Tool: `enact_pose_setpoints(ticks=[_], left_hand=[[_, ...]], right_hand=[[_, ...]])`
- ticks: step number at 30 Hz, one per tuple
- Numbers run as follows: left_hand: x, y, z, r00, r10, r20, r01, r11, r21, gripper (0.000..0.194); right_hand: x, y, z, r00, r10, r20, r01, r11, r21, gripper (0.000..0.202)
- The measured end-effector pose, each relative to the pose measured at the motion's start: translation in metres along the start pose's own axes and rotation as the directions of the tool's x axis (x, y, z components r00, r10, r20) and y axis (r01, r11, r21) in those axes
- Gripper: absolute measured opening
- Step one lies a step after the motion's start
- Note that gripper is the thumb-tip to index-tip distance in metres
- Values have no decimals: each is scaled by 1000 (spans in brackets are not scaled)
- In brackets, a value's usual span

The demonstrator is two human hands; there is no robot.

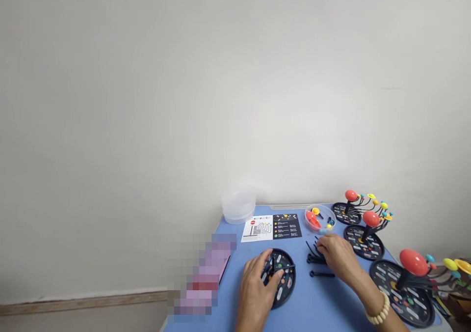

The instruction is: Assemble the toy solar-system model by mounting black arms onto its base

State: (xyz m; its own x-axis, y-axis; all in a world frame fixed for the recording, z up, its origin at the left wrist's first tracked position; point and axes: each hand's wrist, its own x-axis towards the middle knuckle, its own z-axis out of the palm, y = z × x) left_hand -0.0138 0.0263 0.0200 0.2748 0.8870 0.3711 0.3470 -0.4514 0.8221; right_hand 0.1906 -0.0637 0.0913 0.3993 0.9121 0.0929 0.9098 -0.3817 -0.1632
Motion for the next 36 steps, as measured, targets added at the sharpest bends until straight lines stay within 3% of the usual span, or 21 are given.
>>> enact_pose_setpoints(ticks=[4, 7, 10, 12, 14, 17, 20, 23, 36], left_hand=[[-1, -4, 1, 998, 48, -43, -47, 999, 9, 39], [-2, -2, -1, 968, 182, -173, -175, 983, 56, 33], [-6, 9, -6, 867, 372, -331, -348, 928, 133, 24], [-9, 19, -9, 789, 495, -364, -474, 867, 153, 13], [-13, 27, -10, 734, 595, -328, -583, 799, 145, 11], [-18, 32, -5, 689, 692, -217, -675, 721, 157, 16], [-21, 30, 2, 674, 727, -130, -698, 684, 212, 15], [-21, 28, 6, 687, 721, -92, -688, 685, 240, 16], [-22, 30, 4, 691, 714, -111, -680, 695, 232, 21]], right_hand=[[6, -1, 1, 1000, -9, -14, 9, 999, 37, 27], [9, 4, 1, 1000, -2, -19, 3, 999, 53, 27], [11, 9, -4, 999, 21, -27, -19, 998, 62, 28], [11, 9, -7, 999, 30, -26, -28, 998, 52, 28], [12, 7, -10, 1000, 27, -14, -27, 999, 34, 28], [16, 0, -10, 1000, 16, 23, -16, 1000, 7, 28], [25, -9, -8, 997, 29, 71, -27, 999, -32, 25], [36, -19, -6, 993, 50, 110, -42, 996, -75, 19], [58, -42, 2, 969, 84, 234, -38, 980, -197, 34]])
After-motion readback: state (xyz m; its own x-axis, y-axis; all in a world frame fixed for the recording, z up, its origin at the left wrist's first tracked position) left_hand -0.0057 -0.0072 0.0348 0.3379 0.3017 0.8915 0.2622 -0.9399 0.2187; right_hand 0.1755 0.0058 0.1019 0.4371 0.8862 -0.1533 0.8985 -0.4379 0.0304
